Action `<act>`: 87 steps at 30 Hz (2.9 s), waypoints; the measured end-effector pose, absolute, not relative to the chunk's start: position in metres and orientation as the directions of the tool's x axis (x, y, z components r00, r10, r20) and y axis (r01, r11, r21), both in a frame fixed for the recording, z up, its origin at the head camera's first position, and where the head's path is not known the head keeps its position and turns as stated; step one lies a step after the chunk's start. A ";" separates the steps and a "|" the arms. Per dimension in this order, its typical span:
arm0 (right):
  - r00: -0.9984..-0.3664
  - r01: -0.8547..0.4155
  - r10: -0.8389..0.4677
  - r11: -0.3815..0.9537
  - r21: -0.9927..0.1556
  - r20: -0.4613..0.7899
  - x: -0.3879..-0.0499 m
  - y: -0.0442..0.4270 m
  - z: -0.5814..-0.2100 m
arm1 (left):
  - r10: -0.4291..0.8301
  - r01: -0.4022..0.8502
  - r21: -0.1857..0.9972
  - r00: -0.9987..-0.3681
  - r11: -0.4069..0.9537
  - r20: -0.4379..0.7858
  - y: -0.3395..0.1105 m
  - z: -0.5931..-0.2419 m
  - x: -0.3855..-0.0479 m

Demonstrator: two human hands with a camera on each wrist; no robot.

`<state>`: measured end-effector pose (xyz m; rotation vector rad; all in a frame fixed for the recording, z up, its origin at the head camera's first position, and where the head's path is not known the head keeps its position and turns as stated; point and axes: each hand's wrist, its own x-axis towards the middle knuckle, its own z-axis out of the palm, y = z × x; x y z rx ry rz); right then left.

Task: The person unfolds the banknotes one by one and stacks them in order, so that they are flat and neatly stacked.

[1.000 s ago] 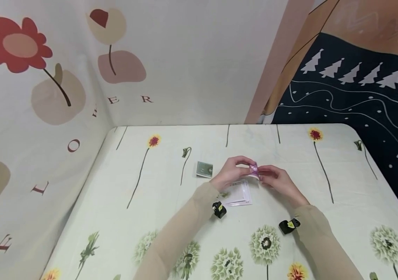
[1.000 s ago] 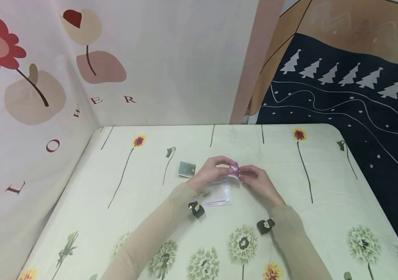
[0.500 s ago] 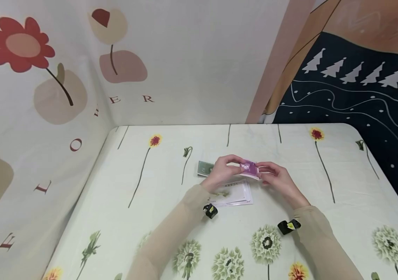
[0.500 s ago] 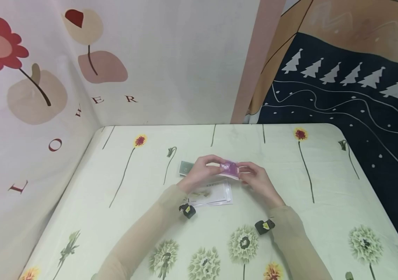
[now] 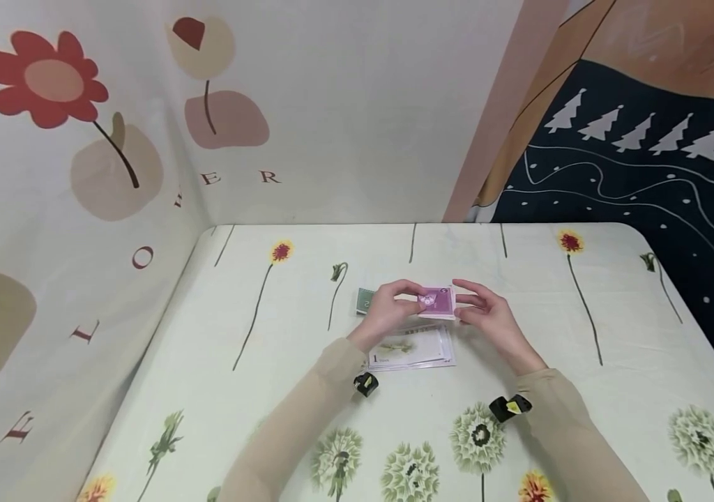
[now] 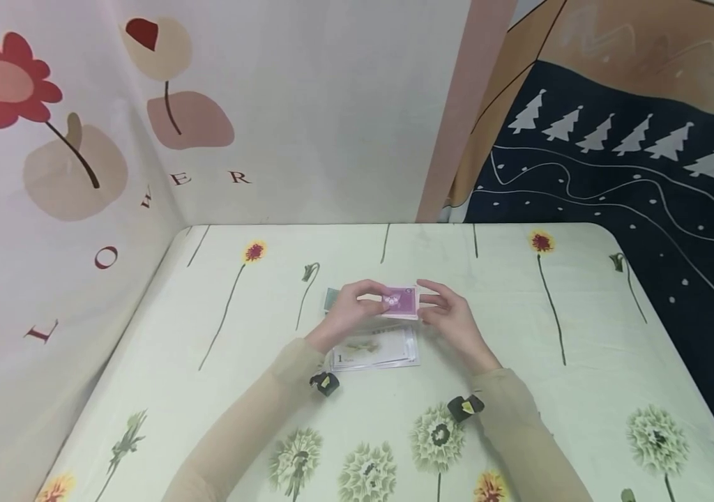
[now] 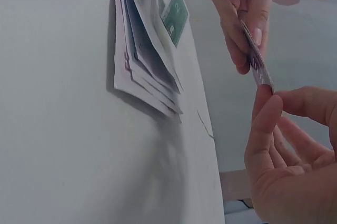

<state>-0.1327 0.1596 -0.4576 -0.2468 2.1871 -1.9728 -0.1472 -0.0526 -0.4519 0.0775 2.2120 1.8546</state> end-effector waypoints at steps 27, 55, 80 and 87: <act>-0.962 -0.043 -0.273 0.124 -0.991 0.008 -0.128 0.144 -0.464 | 0.334 0.203 0.869 -0.942 0.451 0.047 -0.053 -0.443 -0.128; -0.952 -0.070 -0.300 0.006 -0.998 0.065 -0.123 0.137 -0.466 | 0.169 0.052 0.964 -0.986 0.263 0.007 -0.040 -0.445 -0.131; -0.975 -0.070 -0.216 0.072 -0.995 0.053 -0.125 0.138 -0.475 | 0.214 -0.013 0.985 -0.975 0.173 -0.051 -0.035 -0.452 -0.130; -0.981 -0.047 -0.194 0.091 -0.995 0.029 -0.125 0.139 -0.472 | 0.219 0.002 0.984 -0.975 0.181 -0.038 -0.043 -0.455 -0.130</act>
